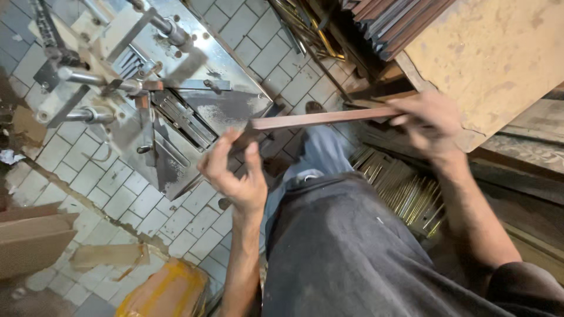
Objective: The person places mitered picture frame corners into a manual V-nailing machine, aligns the joint, and pulls the lever to drive a V-nail into the frame. They repeat this for multiple corners, take new moulding pieces from the stack on the workbench, and set joined frames aside.
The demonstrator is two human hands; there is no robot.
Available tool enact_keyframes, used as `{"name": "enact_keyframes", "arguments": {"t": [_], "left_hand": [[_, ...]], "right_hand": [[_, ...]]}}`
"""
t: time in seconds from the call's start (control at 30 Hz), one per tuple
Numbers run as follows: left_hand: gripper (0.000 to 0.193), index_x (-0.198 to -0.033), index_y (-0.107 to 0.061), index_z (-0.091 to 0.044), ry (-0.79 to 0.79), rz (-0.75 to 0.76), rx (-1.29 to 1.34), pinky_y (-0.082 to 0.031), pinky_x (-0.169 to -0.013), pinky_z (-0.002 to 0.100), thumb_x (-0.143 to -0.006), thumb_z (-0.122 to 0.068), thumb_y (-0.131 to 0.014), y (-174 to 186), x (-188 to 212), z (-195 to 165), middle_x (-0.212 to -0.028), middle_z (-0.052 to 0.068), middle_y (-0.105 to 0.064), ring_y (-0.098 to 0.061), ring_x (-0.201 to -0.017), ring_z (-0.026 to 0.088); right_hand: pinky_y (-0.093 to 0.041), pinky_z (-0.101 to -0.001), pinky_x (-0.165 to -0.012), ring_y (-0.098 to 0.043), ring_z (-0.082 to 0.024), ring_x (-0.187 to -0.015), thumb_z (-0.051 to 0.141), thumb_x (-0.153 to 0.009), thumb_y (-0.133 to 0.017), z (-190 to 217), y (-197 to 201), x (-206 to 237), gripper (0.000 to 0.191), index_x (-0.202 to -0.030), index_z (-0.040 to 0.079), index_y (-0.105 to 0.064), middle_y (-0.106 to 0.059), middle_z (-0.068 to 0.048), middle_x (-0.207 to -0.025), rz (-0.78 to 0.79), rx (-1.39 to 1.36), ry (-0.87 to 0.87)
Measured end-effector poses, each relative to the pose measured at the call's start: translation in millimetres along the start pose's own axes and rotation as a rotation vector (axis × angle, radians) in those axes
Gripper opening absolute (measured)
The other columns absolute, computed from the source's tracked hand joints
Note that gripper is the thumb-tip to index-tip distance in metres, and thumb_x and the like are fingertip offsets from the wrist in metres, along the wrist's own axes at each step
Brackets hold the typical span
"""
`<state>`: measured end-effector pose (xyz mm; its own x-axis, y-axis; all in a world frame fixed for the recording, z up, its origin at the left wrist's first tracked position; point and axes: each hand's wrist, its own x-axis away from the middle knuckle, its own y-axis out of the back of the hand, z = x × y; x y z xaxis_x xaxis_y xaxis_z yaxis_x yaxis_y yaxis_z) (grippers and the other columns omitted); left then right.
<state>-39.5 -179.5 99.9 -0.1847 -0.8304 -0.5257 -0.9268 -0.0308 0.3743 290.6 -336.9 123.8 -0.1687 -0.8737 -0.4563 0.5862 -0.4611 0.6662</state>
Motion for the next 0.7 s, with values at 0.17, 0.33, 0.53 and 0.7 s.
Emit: {"name": "enact_keyframes", "arguments": {"t": [0.17, 0.33, 0.53, 0.7], "left_hand": [[0.026, -0.131, -0.066, -0.030, -0.430, 0.069, 0.064, -0.037, -0.113, 0.040, -0.106, -0.032, -0.072, -141.9, -102.2, -48.8, -0.141, -0.005, -0.065, -0.050, -0.145, 0.021], [0.032, -0.136, -0.067, -0.028, -0.516, 0.159, 0.117, -0.041, -0.105, 0.035, -0.106, -0.024, -0.078, -238.9, -147.2, -78.1, -0.144, -0.004, -0.063, -0.047, -0.148, 0.021], [0.031, -0.134, -0.068, -0.024, -0.492, 0.214, 0.065, -0.046, -0.100, 0.037, -0.105, -0.020, -0.079, -289.3, -176.3, -88.2, -0.144, -0.003, -0.064, -0.050, -0.146, 0.025], [0.033, -0.134, -0.069, -0.023, -0.460, 0.219, 0.082, -0.046, -0.095, 0.037, -0.104, -0.014, -0.080, -308.1, -194.4, -88.1, -0.143, 0.000, -0.065, -0.054, -0.145, 0.028]], "right_hand": [[-0.056, -0.0474, -0.075, -0.071, -0.036, -0.083, -0.011, -0.097, -0.069, -73.0, 104.1, -7.0, 0.011, -0.095, -0.001, -0.064, -0.075, -0.020, -0.090, -0.379, 0.392, 0.246], [-0.052, -0.0499, -0.074, -0.066, -0.036, -0.080, -0.007, -0.093, -0.072, -136.9, 133.9, -9.9, 0.010, -0.094, 0.002, -0.067, -0.075, -0.019, -0.085, -0.528, 0.495, 0.201], [-0.044, -0.0487, -0.076, -0.064, -0.033, -0.076, -0.003, -0.096, -0.075, -178.6, 145.7, -38.4, 0.012, -0.098, 0.006, -0.068, -0.076, -0.014, -0.083, -0.460, 0.487, 0.103], [-0.043, -0.0516, -0.078, -0.064, -0.033, -0.079, -0.004, -0.098, -0.073, -197.7, 151.8, -64.3, 0.013, -0.101, 0.006, -0.066, -0.075, -0.016, -0.087, -0.447, 0.440, 0.149]]}}
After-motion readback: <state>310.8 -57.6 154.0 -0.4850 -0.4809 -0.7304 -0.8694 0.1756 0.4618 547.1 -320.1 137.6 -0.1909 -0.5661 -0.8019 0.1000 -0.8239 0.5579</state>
